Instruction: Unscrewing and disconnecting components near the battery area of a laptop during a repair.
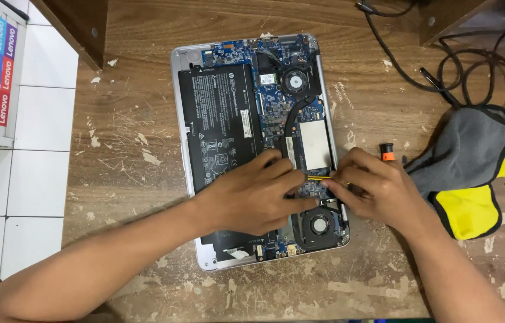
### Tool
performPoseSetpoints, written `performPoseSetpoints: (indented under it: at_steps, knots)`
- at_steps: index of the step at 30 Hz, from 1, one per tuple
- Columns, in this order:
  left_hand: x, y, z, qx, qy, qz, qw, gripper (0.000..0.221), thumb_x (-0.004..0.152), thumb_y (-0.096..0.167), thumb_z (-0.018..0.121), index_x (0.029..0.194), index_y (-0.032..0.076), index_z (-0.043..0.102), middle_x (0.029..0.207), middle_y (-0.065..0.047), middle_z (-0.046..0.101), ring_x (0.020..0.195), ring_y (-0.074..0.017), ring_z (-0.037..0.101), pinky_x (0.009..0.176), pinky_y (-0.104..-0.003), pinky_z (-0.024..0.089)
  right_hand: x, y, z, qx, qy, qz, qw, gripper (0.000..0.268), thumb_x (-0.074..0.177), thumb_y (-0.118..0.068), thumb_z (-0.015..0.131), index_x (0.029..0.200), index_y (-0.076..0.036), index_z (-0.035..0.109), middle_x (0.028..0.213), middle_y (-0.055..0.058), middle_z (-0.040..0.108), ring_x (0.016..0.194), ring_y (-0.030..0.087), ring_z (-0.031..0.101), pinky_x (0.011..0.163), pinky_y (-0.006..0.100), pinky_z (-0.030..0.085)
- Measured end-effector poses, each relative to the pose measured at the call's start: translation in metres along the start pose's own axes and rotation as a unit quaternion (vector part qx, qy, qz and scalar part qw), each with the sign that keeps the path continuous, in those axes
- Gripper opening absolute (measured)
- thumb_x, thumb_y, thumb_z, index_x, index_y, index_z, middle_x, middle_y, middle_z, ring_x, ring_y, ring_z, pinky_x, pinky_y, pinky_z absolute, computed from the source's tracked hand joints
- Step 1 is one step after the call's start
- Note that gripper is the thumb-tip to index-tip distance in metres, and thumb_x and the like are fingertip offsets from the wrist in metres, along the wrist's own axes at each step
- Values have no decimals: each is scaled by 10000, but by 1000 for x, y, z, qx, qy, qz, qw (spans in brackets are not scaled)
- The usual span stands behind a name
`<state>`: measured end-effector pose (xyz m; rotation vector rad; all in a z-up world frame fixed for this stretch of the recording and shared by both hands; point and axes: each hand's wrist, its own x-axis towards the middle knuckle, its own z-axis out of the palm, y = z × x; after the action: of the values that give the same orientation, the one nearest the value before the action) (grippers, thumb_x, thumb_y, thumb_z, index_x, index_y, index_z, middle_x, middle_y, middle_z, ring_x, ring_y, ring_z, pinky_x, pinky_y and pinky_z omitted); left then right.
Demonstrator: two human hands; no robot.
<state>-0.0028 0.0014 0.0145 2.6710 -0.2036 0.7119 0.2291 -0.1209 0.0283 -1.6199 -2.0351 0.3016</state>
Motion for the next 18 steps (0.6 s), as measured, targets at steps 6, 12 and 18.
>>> performPoseSetpoints:
  at_steps: [6,12,18]
  knots:
    - [-3,0,-1,46,-59,6,997,418,837,217,687,1254,194,708,967,-119,617,877,-288,601,881,-477,472,6,-6,-17,10,-40,-32,999,245,855,-115,780,681,-43,622,823,66,662,491,193,582,389,303,449]
    - [-6,-2,3,103,-52,18,993,390,881,294,728,1267,246,694,994,-75,590,899,-246,543,843,-409,448,0,-2,-9,-3,-35,-52,998,227,892,-140,786,764,-40,627,886,62,615,574,121,564,416,241,499]
    - [-4,-1,4,88,-44,21,995,294,902,206,692,1194,209,725,1005,-89,606,873,-255,543,822,-418,444,2,-3,-17,-6,-44,-57,997,219,898,-144,775,762,-17,660,870,68,631,620,139,631,453,271,571]
